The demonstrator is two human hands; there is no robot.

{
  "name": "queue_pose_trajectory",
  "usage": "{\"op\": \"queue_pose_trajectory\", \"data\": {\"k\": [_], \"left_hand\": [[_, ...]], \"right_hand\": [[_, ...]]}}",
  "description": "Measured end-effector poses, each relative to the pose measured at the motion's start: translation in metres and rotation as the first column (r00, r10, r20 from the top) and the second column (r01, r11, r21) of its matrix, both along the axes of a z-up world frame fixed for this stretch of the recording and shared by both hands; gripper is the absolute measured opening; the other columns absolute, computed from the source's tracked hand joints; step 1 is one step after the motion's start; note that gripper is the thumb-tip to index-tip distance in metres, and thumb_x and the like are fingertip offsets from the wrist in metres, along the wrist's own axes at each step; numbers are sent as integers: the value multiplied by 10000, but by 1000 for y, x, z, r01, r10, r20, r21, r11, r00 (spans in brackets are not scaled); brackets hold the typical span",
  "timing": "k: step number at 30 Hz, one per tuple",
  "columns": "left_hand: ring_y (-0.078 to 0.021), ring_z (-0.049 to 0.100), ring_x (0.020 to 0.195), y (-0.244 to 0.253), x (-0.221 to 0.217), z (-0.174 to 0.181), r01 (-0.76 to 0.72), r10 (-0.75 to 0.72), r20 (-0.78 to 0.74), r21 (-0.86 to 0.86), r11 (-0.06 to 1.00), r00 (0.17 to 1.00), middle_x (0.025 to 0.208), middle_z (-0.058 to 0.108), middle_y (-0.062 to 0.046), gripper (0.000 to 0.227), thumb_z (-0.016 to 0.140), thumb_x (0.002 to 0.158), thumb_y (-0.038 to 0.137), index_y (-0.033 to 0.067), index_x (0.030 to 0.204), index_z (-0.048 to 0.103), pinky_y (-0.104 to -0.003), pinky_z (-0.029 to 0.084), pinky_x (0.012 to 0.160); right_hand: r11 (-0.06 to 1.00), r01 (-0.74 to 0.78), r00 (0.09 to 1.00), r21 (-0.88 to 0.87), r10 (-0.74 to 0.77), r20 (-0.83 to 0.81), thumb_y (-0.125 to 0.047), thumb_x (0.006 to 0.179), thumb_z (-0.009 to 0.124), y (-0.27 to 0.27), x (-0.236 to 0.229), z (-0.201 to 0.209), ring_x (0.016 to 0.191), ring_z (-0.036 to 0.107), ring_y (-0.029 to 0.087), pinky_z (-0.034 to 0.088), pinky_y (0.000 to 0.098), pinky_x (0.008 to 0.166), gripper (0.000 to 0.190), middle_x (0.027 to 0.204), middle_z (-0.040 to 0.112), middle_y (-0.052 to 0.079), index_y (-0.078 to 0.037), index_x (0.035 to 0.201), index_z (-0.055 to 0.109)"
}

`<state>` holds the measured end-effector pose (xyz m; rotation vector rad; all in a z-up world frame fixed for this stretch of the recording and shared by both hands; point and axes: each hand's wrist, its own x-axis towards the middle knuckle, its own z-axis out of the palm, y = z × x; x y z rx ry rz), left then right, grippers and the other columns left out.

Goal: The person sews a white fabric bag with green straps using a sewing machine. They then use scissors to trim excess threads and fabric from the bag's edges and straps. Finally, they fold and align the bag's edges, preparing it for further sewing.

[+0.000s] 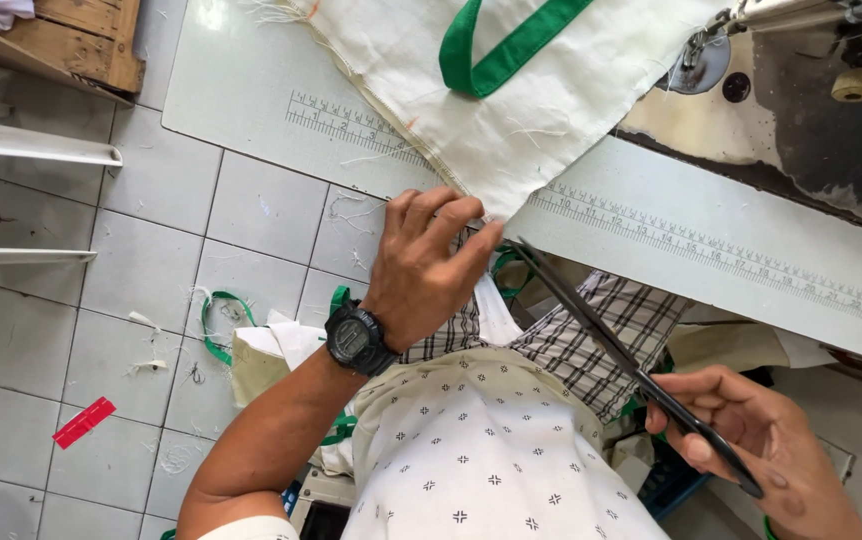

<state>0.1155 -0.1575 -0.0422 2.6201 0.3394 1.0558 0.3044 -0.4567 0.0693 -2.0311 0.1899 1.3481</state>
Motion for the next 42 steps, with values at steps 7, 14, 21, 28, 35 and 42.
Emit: {"op": "queue_pose_trajectory", "data": {"k": [7,14,21,28,35,42], "left_hand": [[-408,641,1236,-8,-12,-2,14,-12,-36,44,999,999,1297,685,-186,192,763,1099,158,28,1237,794,-611,554,1080],[-231,708,928,-31,-13,-1,-125,152,59,-328,936,987,1014,766,-97,159,783,1053,167,45,1149,746,-420,552,831],[-189,652,396,-15,10,27,-50,154,-79,-981,-188,985,609,735,-123,310,704,1056,289,-15,995,709,-249,447,330],[-167,654,390,-29,18,32,-138,187,-167,-977,-160,968,514,693,-88,245,757,1030,207,-35,995,780,-257,463,334],[-202,675,449,-36,20,28,-11,271,-132,-913,-408,954,666,759,-143,386,722,1035,335,-42,991,792,-259,449,362],[-215,669,454,-33,29,32,-40,342,-206,-900,-434,917,688,771,-156,254,787,994,221,-15,906,754,-289,436,386]], "right_hand": [[966,-105,994,237,96,50,84,850,757,-14,21,-37,653,534,366,427,522,559,503,966,777,406,165,1346,750],[931,-201,979,306,179,99,-109,806,826,8,24,-42,713,644,323,509,424,565,515,961,804,308,120,1264,767],[838,-208,977,505,203,66,-351,803,837,21,25,-57,850,750,332,527,421,578,686,939,787,282,108,1304,738],[867,-242,970,437,212,116,-82,850,823,22,18,-55,866,739,271,547,353,575,495,984,789,255,109,1302,760],[769,-214,971,603,237,42,-608,791,855,20,19,-66,667,590,182,478,346,538,931,905,768,228,117,1354,704],[800,-290,956,525,268,119,-652,698,828,18,22,-64,1058,815,307,704,337,686,1042,1126,729,205,121,1387,705]]}}
